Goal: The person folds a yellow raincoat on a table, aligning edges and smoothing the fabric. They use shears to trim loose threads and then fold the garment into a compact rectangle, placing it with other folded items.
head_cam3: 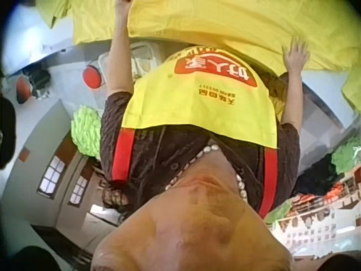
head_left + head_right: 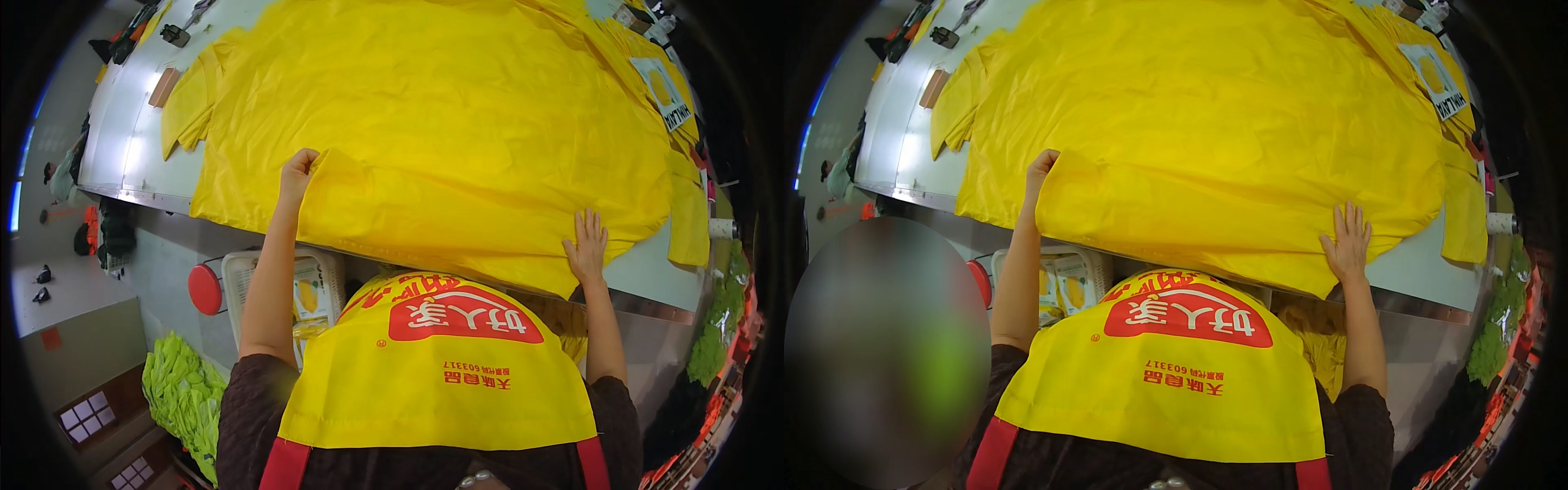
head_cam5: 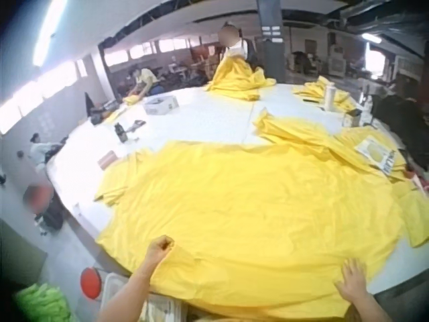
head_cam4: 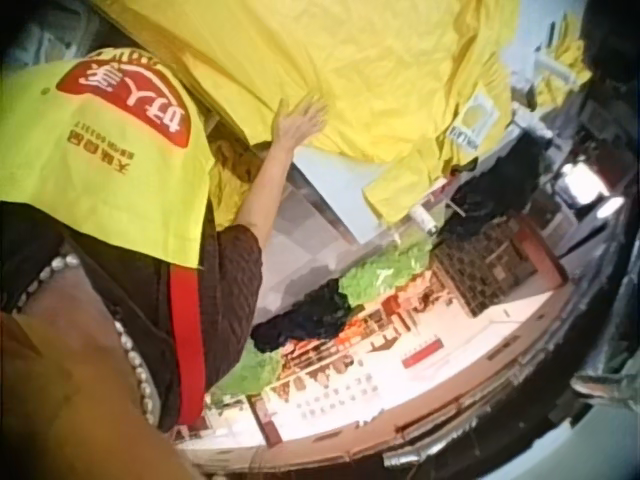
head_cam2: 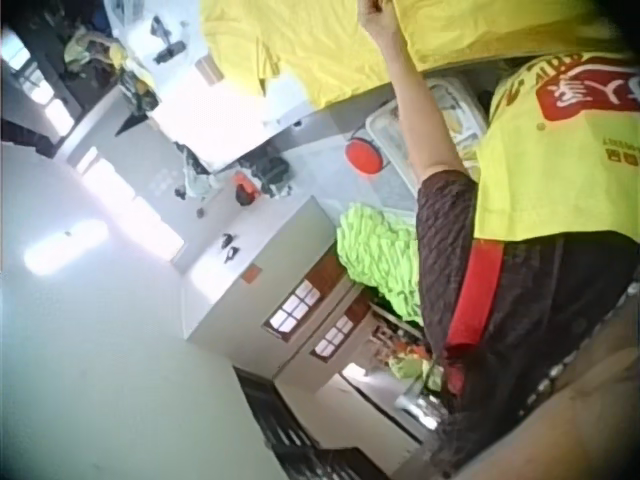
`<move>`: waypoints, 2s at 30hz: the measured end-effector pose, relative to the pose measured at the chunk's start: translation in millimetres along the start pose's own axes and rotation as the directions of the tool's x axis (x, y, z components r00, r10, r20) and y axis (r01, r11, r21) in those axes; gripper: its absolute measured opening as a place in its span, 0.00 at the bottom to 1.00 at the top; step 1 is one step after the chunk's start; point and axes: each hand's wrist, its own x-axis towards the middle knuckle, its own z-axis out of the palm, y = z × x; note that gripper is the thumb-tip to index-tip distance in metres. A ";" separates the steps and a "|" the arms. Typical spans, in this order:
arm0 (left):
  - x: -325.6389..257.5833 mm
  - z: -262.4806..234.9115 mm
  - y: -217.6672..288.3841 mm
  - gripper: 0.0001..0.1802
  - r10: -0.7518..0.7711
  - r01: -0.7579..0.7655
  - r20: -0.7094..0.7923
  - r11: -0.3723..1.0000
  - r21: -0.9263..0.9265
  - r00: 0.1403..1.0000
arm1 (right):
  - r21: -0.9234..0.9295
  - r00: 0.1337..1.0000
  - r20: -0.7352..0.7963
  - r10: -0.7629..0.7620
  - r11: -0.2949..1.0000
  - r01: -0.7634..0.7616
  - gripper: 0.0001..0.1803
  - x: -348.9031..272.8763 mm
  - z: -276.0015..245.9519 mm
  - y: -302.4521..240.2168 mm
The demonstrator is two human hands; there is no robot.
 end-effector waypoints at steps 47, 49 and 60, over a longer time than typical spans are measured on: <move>-90.7 -232.3 3.8 0.17 -0.119 -0.280 -0.715 0.866 -0.414 0.688 | 0.689 0.908 0.419 0.003 0.651 -0.320 0.15 21.2 -180.9 26.2; -46.8 -217.6 45.1 0.13 -0.022 -0.322 -0.778 0.903 -0.284 0.628 | 0.704 0.950 0.310 0.026 0.666 -0.248 0.15 55.0 -175.8 34.6; 157.7 -219.8 -24.7 0.34 0.165 0.078 -0.900 0.974 0.214 0.403 | 0.219 0.963 -0.058 0.261 0.945 -0.243 0.22 210.9 -42.3 35.7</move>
